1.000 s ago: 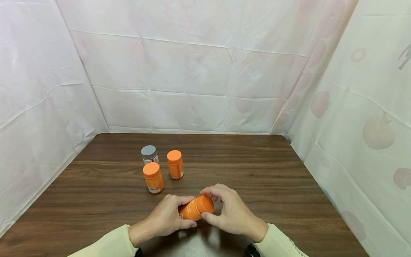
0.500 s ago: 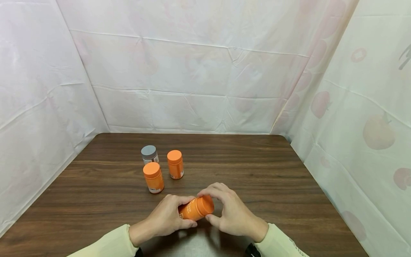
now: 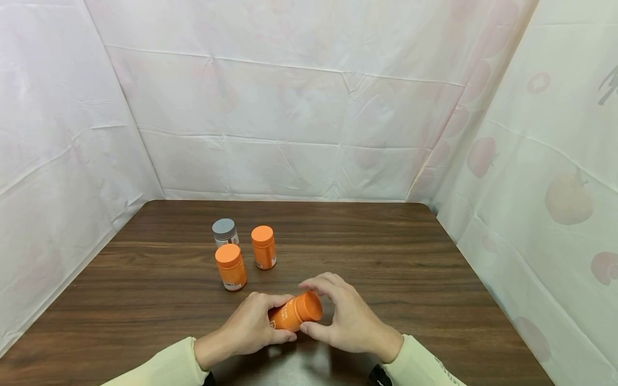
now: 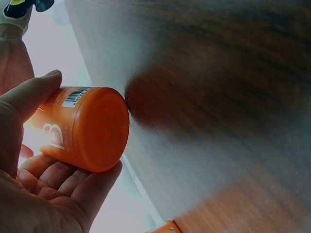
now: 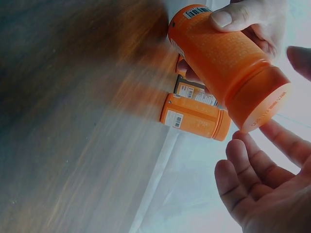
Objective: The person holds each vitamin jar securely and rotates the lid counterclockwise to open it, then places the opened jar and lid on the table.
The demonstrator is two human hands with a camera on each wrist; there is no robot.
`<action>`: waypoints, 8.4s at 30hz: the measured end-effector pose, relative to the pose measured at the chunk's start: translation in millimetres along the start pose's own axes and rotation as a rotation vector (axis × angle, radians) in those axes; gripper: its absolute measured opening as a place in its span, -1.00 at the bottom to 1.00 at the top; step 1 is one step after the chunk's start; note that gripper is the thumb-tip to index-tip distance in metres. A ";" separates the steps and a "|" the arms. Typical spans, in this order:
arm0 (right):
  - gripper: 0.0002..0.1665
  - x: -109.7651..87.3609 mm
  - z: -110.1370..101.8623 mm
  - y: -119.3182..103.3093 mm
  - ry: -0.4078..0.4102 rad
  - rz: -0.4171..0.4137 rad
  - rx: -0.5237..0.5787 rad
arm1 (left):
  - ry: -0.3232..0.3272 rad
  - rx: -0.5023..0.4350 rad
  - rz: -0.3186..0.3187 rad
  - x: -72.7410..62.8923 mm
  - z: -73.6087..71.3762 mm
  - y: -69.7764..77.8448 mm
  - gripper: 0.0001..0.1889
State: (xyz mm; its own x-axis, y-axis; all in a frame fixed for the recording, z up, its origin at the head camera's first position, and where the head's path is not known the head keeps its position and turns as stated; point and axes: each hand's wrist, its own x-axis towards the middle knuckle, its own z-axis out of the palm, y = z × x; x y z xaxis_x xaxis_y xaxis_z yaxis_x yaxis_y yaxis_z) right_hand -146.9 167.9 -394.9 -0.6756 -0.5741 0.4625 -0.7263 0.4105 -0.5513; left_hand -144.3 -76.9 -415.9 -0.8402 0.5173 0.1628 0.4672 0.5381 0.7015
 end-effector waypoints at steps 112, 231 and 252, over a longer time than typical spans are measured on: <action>-0.68 1.2 -0.1 -0.6 0.019 0.269 -0.021 | -0.008 -0.009 -0.017 -1.2 -0.7 2.2 -0.52; -0.68 6.3 -5.1 -2.4 -0.081 0.254 -0.013 | -0.008 0.001 -0.017 -0.4 -1.2 -0.1 -0.51; -0.34 3.9 -8.6 -1.3 -0.046 0.011 -0.015 | -0.012 0.012 0.001 -0.9 -1.1 -0.7 -0.52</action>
State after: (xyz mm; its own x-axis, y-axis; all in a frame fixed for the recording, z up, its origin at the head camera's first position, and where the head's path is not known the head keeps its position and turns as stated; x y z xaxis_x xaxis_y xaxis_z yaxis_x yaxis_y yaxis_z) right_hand -149.6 171.2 -386.4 -0.6774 -0.6014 0.4236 -0.7208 0.4278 -0.5454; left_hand -144.2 -78.6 -415.8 -0.8362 0.5260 0.1551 0.4716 0.5454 0.6929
